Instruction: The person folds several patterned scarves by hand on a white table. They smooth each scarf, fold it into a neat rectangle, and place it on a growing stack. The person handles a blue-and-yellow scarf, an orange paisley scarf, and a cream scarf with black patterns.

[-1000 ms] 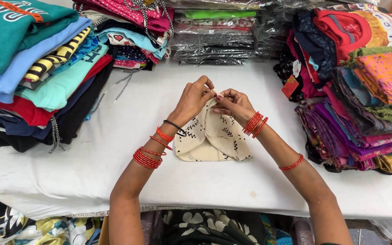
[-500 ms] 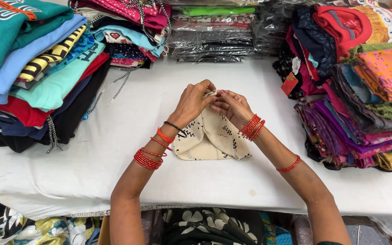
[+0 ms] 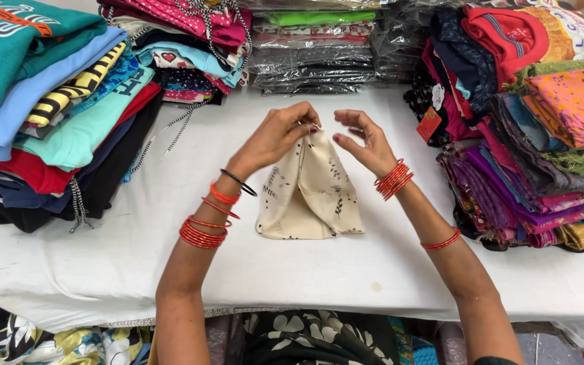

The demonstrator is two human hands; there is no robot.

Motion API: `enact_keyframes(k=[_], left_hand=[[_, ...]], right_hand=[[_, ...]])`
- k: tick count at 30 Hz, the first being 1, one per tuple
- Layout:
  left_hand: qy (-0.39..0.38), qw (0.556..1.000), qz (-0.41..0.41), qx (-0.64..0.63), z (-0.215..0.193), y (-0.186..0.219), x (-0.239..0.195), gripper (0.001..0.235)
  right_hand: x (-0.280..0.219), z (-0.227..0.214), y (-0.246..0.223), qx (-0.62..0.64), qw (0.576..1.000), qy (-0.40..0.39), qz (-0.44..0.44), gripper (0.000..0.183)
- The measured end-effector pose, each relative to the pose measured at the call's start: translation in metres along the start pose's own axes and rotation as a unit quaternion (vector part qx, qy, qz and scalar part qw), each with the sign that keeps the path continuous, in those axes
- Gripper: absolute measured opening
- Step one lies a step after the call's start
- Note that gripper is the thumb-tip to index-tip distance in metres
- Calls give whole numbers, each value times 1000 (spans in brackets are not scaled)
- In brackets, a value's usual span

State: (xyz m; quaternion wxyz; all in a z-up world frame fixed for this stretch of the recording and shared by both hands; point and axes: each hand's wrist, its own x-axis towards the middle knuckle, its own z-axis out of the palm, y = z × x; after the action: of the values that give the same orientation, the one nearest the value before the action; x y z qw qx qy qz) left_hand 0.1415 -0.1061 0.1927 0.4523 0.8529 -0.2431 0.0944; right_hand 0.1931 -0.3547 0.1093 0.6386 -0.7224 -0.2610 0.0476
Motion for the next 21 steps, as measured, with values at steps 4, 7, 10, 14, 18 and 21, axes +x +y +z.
enact_keyframes(k=[4,7,10,14,18,21], left_hand=[[-84,992,74,-65,-30,15,12,9],[-169,974,65,-132,-49,26,16,8],[-224,956,65,-178,-63,39,15,9],[-230,958,50,-166,-75,42,13,11],[-209,962,36,-173,-86,39,7,11],[-181,971,29,-155,-94,37,4,12]], right_hand=[[-2,-7,-23,-172,976,-82,-106,64],[-8,3,-40,-182,969,-140,-91,73],[-14,16,-49,-155,975,-152,-52,79],[-19,20,-44,-172,974,-141,-39,82],[-25,13,-21,-193,969,-139,-61,78],[-34,9,-15,-180,971,-139,-68,70]])
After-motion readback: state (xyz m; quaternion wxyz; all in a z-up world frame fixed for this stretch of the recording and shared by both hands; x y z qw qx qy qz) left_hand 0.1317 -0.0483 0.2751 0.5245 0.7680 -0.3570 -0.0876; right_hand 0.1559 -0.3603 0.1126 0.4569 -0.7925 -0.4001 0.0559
